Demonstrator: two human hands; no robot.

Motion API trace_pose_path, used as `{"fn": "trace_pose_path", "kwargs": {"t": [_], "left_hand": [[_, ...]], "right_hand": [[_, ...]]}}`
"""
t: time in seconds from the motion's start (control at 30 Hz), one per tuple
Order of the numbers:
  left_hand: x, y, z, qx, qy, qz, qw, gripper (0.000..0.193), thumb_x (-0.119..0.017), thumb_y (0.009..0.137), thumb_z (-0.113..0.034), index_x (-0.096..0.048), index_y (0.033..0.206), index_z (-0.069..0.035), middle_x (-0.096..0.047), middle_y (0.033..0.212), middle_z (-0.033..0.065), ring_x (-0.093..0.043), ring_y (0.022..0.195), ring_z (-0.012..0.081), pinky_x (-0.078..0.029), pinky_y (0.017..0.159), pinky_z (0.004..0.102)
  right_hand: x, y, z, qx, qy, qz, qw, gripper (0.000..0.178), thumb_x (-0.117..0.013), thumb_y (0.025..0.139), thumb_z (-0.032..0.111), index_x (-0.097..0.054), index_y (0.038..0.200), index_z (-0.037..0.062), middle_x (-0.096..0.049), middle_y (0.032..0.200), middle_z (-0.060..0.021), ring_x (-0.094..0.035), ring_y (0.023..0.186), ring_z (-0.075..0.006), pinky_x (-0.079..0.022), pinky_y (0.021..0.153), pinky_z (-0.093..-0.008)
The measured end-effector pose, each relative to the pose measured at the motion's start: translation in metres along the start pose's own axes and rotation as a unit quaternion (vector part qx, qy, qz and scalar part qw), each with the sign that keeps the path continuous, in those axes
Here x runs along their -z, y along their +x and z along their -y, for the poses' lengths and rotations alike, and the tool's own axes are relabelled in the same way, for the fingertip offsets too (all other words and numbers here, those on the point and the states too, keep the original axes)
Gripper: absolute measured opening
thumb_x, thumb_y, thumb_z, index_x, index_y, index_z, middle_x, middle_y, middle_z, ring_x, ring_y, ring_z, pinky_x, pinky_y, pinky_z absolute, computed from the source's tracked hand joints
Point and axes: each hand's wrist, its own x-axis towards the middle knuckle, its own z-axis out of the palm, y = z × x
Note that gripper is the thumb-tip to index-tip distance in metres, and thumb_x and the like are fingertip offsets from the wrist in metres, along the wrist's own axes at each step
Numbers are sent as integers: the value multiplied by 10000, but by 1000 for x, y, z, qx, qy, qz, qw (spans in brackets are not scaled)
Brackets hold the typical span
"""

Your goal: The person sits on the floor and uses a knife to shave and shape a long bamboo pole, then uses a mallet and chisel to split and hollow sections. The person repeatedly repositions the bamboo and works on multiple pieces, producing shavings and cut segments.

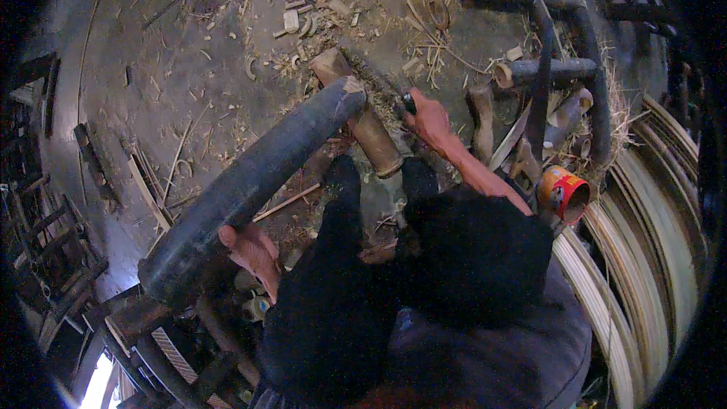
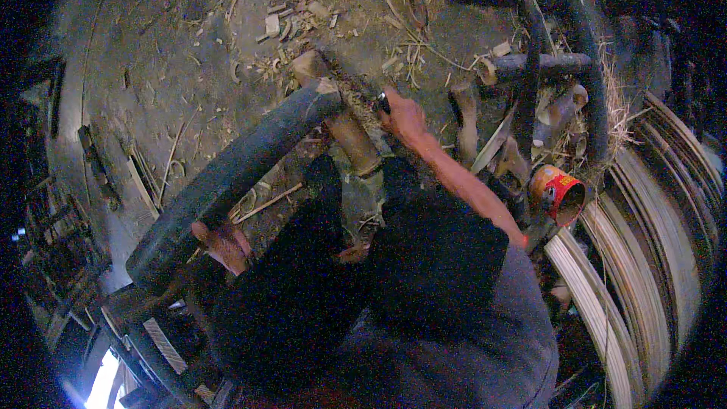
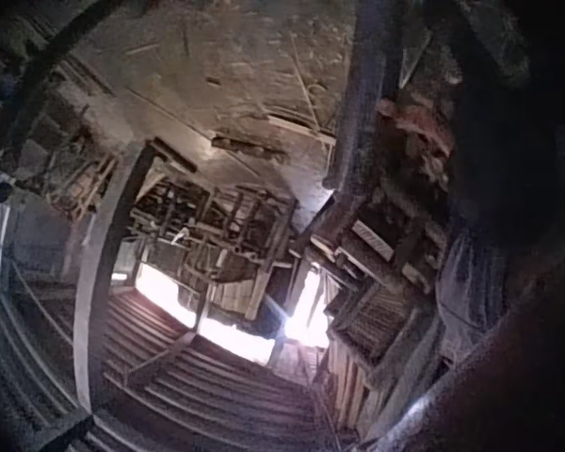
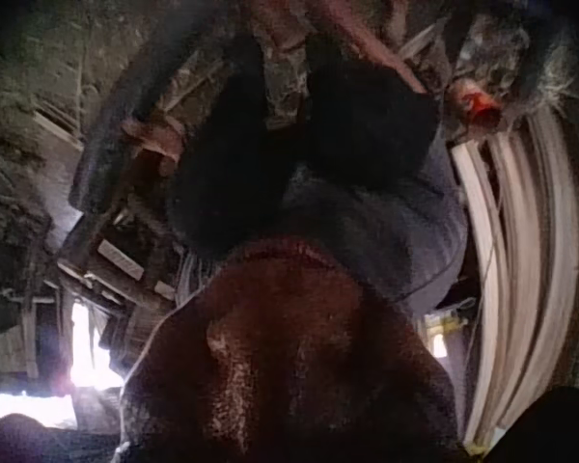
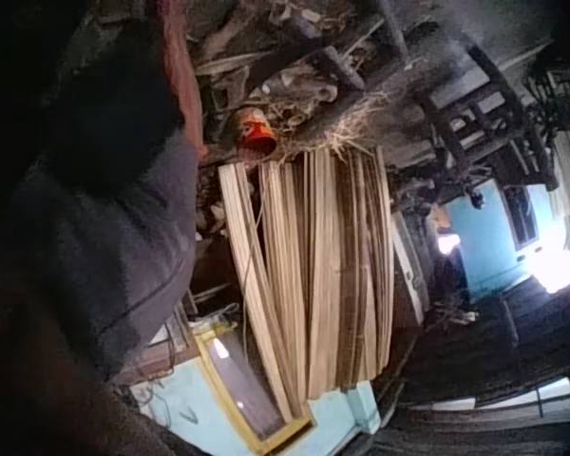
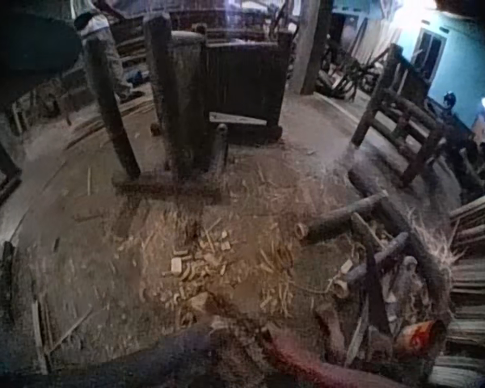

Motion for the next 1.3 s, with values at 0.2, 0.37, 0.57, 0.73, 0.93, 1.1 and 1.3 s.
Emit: {"fn": "trace_pose_path", "kwargs": {"t": [0.2, 0.37, 0.57, 0.73, 0.93, 1.1, 1.3], "left_hand": [[4, 11, 18, -83, -70, -18, 994, 901, -750, 645, -593, -447, 1263, -12, -510, 1243, 97, -484, 1139, 228, -355, 1005, 333], [-26, 0, 5, -111, -75, -6, 991, 863, -755, 666, -550, -442, 1269, -18, -511, 1242, 105, -493, 1131, 225, -354, 1021, 354], [1, 12, 15, -105, -14, 10, 994, 865, -667, 702, -633, -449, 1262, -11, -534, 1225, 150, -572, 965, 279, -475, 792, 406], [13, 28, 30, -108, -18, -9, 994, 907, -574, 751, -690, -434, 1273, 38, -529, 1240, 199, -565, 1009, 315, -462, 867, 397], [76, 67, 73, -54, -99, 31, 993, 880, -554, 775, -683, -443, 1270, 36, -543, 1215, 192, -566, 1022, 300, -490, 831, 365], [69, 70, 68, -48, -131, 71, 988, 778, -743, 699, -453, -443, 1285, -37, -513, 1257, 100, -488, 1148, 242, -365, 1010, 373], [-9, 5, 12, -118, -137, 18, 983, 775, -744, 709, -465, -452, 1279, -29, -519, 1247, 98, -478, 1166, 222, -361, 1020, 329]], "right_hand": [[30, -17, 72, 385, 147, -137, 901, 362, -724, 701, 178, -587, 1019, 72, -639, 908, -169, -629, 811, -356, -505, 660, -390], [-4, 0, 18, 23, -46, -24, 998, 429, -740, 617, 112, -598, 1020, 75, -650, 870, -125, -636, 769, -339, -503, 636, -382], [25, -20, 83, 387, 182, -148, 892, 373, -709, 682, 149, -536, 1010, 103, -628, 795, -170, -610, 751, -394, -487, 617, -447], [21, 0, 40, 73, -56, 8, 996, 318, -683, 743, 240, -584, 1010, 100, -642, 859, -170, -621, 763, -379, -501, 618, -424], [37, -10, 87, 349, 145, -88, 922, 291, -674, 754, 216, -552, 992, 101, -642, 844, -186, -626, 787, -383, -494, 632, -471], [11, 17, 32, 100, -70, 11, 992, 299, -677, 747, 223, -536, 981, 99, -641, 849, -188, -634, 803, -375, -508, 649, -457], [29, -8, 92, 342, 134, -63, 928, 301, -672, 735, 204, -534, 991, 127, -638, 812, -191, -616, 806, -401, -487, 670, -500]]}}
